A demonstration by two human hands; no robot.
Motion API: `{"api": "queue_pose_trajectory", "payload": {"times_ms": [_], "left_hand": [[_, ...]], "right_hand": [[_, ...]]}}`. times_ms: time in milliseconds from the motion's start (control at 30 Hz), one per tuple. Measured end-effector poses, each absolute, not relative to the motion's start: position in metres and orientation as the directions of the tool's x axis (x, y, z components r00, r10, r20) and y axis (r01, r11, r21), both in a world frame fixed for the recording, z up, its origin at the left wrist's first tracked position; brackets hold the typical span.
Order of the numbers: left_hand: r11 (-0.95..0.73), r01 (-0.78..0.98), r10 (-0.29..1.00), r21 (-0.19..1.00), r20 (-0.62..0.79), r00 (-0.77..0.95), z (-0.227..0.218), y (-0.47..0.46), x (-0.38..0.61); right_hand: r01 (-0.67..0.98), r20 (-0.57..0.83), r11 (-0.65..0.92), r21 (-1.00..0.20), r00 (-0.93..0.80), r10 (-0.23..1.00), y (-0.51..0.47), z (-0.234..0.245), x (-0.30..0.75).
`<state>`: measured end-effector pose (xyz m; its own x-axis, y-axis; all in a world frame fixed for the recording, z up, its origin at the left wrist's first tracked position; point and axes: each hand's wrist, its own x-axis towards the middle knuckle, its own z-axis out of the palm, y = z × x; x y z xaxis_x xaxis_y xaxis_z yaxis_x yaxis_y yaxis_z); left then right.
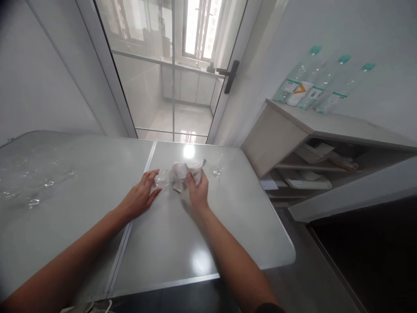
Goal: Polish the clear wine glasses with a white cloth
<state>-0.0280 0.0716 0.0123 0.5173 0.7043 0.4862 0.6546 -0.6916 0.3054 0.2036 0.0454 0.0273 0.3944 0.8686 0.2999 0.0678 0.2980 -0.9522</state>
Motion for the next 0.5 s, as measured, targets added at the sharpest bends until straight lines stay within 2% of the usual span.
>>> {"api": "queue_pose_trajectory", "payload": {"times_ms": [100, 167, 233, 367, 500], "left_hand": [[-0.709, 0.674, 0.658, 0.208, 0.537, 0.528, 0.01, 0.071, -0.027], [-0.711, 0.674, 0.651, 0.199, 0.55, 0.524, 0.009, 0.069, -0.028], [-0.72, 0.655, 0.65, 0.23, 0.554, 0.519, 0.01, 0.065, -0.029], [-0.763, 0.576, 0.63, 0.294, 0.539, 0.56, 0.014, 0.061, -0.033], [-0.772, 0.562, 0.612, 0.296, 0.584, 0.534, 0.015, 0.061, -0.035]], "right_hand": [[0.243, 0.397, 0.364, -0.899, 0.1, 0.912, 0.037, 0.028, 0.202], [0.285, 0.357, 0.369, -0.885, -0.095, 0.929, 0.034, 0.026, 0.201], [0.257, 0.313, 0.359, -0.897, -0.203, 0.928, 0.032, 0.025, 0.199], [0.078, 0.257, 0.286, -0.955, -0.266, 0.929, 0.031, 0.031, 0.195], [-0.057, 0.235, 0.229, -0.972, -0.129, 0.964, 0.035, 0.035, 0.189]]}}
